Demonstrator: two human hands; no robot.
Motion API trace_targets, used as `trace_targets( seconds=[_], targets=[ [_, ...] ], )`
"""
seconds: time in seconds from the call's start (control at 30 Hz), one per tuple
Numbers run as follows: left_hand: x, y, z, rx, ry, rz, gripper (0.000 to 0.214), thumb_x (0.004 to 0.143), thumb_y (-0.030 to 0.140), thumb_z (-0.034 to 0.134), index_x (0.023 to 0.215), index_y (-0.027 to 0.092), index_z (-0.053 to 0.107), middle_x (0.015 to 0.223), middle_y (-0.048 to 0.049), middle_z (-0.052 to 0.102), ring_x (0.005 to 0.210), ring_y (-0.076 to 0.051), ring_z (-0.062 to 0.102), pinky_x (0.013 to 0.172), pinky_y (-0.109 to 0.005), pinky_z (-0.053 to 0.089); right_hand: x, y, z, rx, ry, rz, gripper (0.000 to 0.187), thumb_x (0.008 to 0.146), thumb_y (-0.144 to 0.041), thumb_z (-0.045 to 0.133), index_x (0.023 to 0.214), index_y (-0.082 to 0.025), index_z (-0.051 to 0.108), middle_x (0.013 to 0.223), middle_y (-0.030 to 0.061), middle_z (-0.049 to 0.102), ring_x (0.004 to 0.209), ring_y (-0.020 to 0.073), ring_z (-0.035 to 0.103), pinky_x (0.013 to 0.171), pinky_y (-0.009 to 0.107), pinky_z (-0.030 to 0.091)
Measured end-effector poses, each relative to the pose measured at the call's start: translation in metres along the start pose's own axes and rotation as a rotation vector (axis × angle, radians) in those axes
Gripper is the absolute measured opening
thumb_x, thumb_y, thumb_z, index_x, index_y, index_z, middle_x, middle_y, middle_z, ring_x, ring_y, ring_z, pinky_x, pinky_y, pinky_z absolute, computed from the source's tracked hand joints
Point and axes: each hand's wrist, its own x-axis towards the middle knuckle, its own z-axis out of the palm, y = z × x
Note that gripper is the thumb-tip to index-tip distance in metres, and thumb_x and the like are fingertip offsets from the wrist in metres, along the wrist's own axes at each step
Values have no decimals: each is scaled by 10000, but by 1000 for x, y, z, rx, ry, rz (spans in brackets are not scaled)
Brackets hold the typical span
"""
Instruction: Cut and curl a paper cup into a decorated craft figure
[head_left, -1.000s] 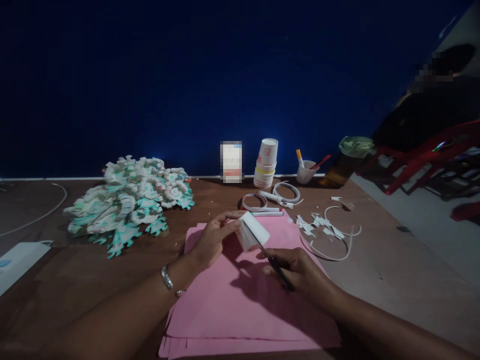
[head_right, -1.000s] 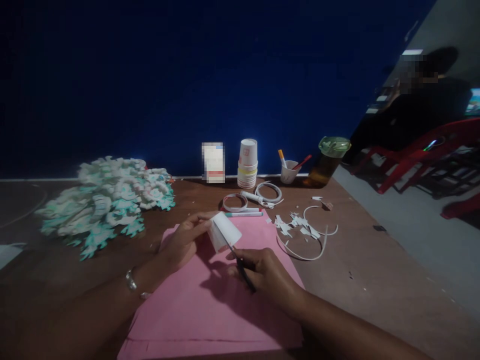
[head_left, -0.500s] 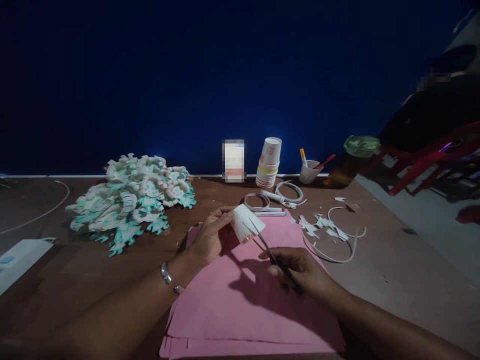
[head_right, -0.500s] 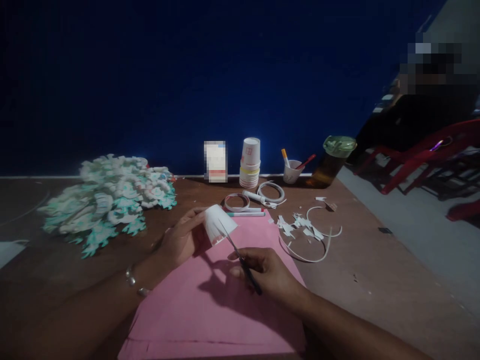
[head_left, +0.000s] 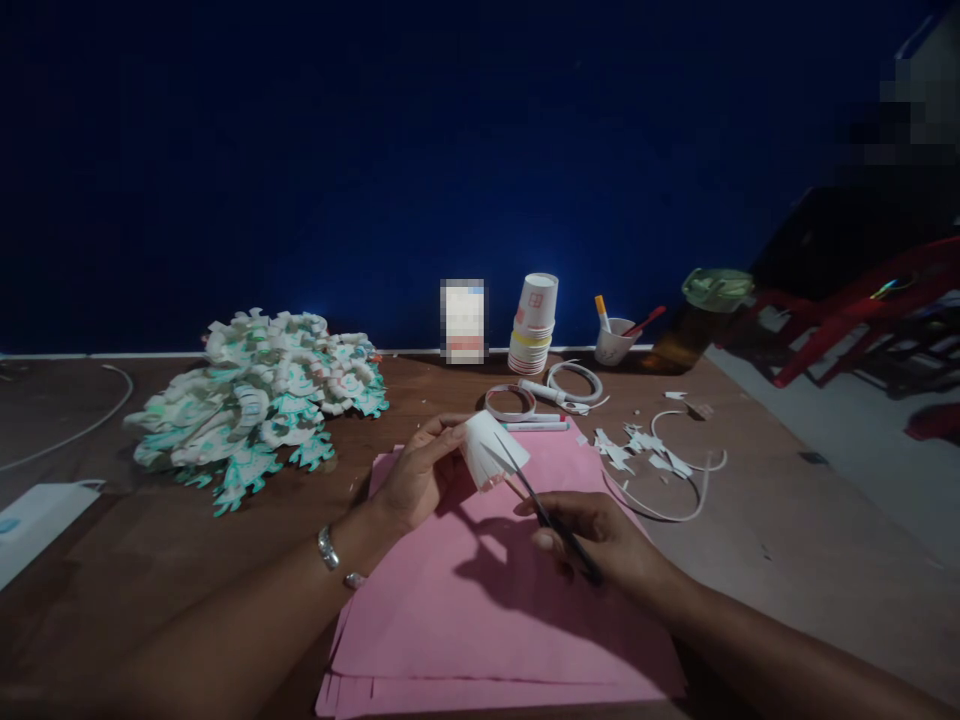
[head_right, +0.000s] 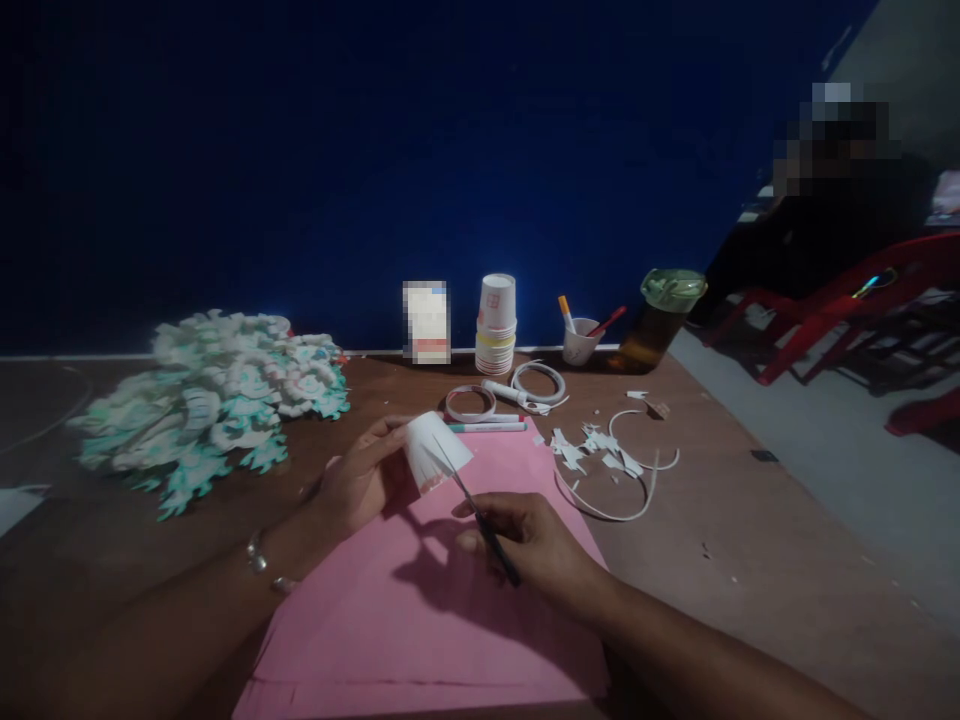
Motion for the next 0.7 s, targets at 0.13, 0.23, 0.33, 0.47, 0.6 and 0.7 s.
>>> trace_targets(
  seconds=[0.13,0.23,0.33,0.47,0.6,0.7],
  targets=[
    [-1,0,-1,-2,-10,-15,168,769,234,811,888,183,704,893,-29,739,786,-151,682,732,-264,555,1,1,0,-1,0,1,652,683,-619,801,1104,-126,738,564,-37,514,476,91,453,456,221,412],
    [0,-1,0,1,-14,1,172,762,238,819,878,180,707,883,-31,736,785,-154,679,724,-265,554,1,2,0,0,2,6,650,677,-609,809,1102,-122,738,561,-39,513,477,90,452,462,222,413],
    [1,-1,1,-1,-20,10,194,743,245,836,878,176,715,872,-33,734,780,-147,672,730,-258,547,1,3,-1,9,3,6,645,674,-595,817,1098,-116,736,557,-43,509,474,85,441,465,219,409],
    [1,-1,2,8,-11,11,190,747,237,834,883,171,719,855,-32,728,779,-131,661,740,-237,532,2,5,-1,20,12,-6,622,679,-566,824,1088,-106,733,563,-43,509,481,84,443,465,213,395],
    [0,0,1,9,-17,5,182,753,237,828,880,177,713,896,-31,732,793,-137,668,731,-241,539,1,6,-1,9,-1,-13,597,720,-550,803,1103,-98,727,537,-58,477,468,75,417,448,200,360],
    [0,0,-1,-1,-22,-11,188,753,250,829,879,189,704,875,-20,730,769,-146,675,711,-258,550,-1,6,-2,-21,-1,-34,553,763,-532,780,1107,-102,728,530,-74,439,459,60,373,443,191,340]
  ],
)
